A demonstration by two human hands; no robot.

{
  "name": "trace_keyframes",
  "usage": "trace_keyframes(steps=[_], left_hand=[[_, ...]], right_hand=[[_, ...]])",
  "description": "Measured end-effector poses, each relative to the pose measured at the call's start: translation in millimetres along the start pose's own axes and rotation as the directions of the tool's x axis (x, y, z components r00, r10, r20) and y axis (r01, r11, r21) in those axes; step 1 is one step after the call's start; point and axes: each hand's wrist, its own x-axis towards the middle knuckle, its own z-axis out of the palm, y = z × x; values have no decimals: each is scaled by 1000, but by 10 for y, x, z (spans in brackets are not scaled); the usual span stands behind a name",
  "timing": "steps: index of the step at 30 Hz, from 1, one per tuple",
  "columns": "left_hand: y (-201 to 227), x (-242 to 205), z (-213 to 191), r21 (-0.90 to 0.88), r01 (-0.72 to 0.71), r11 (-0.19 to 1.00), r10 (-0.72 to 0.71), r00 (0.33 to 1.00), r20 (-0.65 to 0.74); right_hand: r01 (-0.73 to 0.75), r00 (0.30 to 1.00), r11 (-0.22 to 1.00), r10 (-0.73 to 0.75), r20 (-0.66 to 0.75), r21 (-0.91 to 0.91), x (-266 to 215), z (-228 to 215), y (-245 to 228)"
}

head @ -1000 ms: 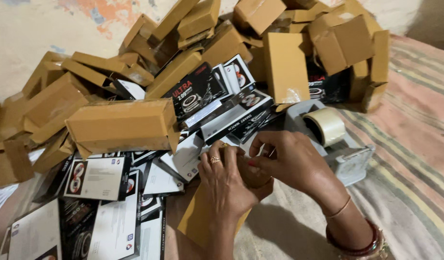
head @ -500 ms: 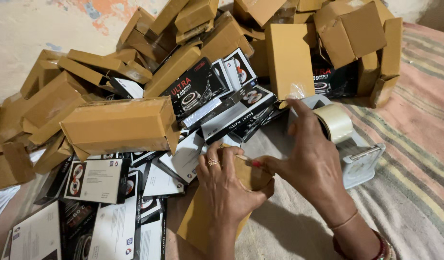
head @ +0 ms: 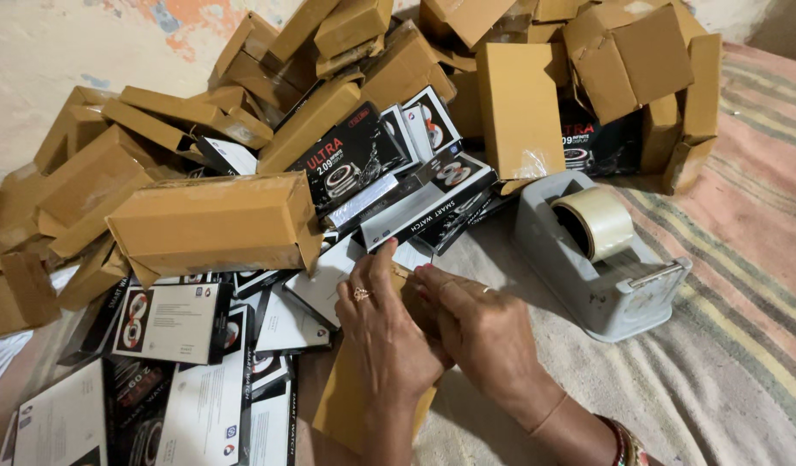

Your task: The person packs smartwatches into small cardboard boxes. They open a smartwatch box, place the watch and accessories inside a shipping box, and seal it with tape. This process is repeated for multiple units.

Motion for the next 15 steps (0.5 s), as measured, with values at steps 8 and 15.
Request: trace_keyframes(steps=[8, 15], left_hand=[[-56, -39, -22, 37, 17, 999, -15, 999, -45], [-123, 13, -68, 3, 124, 992, -124, 992, 13]], right_hand=[[-618, 776, 496, 261, 574, 611, 184, -22, 393], [-568, 821, 455, 256, 510, 686, 106, 8, 432]])
